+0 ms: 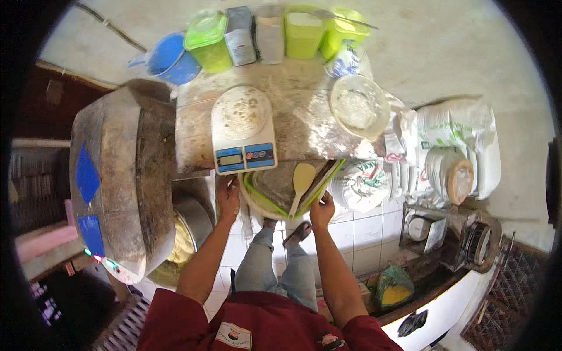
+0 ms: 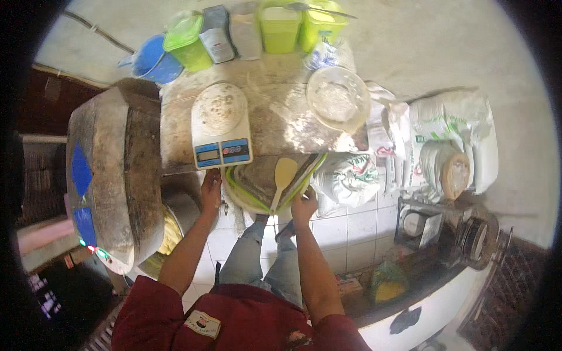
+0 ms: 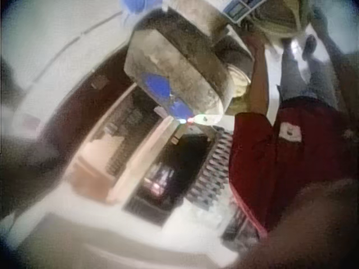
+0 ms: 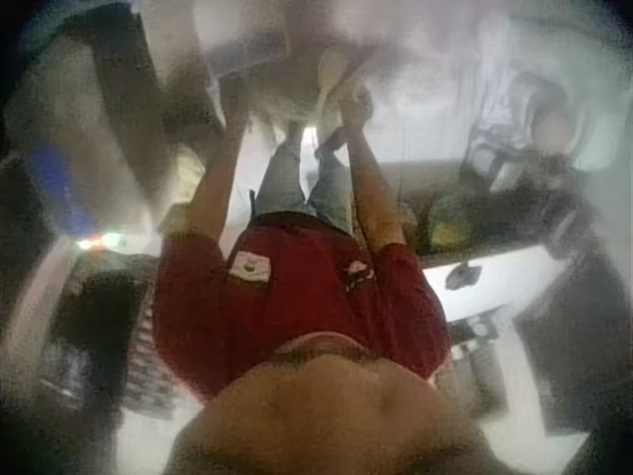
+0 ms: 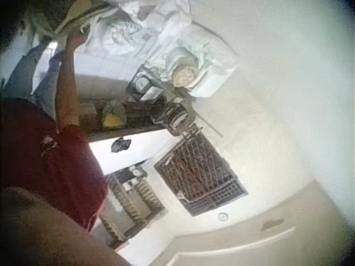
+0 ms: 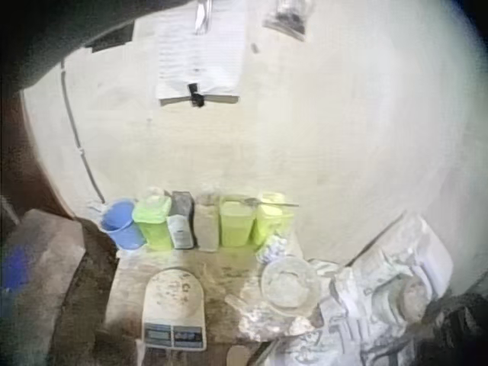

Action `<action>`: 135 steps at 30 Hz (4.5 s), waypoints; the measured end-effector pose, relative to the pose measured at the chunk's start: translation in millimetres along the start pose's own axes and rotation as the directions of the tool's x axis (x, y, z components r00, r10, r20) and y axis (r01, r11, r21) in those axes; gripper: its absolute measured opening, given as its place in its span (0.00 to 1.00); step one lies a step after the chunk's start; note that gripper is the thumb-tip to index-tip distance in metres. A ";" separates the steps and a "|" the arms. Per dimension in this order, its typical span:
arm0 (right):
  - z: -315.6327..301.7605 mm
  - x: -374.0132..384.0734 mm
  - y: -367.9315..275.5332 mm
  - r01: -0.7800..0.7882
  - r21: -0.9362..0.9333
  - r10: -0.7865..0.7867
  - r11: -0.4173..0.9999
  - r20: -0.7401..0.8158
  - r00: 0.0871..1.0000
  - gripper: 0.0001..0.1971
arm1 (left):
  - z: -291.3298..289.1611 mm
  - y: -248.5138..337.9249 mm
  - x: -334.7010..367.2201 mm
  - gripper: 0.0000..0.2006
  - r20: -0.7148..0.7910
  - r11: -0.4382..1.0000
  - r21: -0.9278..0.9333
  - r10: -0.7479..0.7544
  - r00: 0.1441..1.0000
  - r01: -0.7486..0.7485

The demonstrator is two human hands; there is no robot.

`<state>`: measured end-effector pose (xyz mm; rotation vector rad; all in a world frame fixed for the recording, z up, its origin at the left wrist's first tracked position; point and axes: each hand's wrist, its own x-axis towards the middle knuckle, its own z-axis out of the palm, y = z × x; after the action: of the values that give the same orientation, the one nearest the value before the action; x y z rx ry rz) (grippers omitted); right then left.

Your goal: The person scrapes dough from a metal tray into a large industrial mixer using a blue spatula. They then wipe the tray and a nearby table surface with a cloth. The person returns to the mixer to scrape the sides of the bowl and add water from a green scoop, continuing to scrape the dough mixture.

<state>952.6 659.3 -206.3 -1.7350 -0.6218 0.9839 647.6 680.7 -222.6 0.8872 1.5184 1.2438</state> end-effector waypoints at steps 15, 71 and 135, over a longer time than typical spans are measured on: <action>40.3 74.7 -43.1 0.299 -0.562 0.121 0.771 0.590 0.798 0.15 | 92.8 6.7 -9.0 0.39 -0.223 0.933 0.269 -0.183 0.957 0.241; 271.6 -23.0 -277.9 0.052 -0.236 0.074 0.970 0.499 0.864 0.19 | -83.0 234.7 34.7 0.53 -0.109 0.789 0.561 0.369 0.923 -0.250; -455.5 -457.1 -86.6 0.295 0.231 0.249 0.927 0.210 -0.946 0.33 | 334.7 127.9 -925.6 0.14 -0.878 0.869 -0.357 -0.437 -0.195 -0.342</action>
<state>1095.2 101.7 98.2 1.1263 -2.5098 2.4062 1230.2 -57.9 94.0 -1.0897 2.0484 2.3800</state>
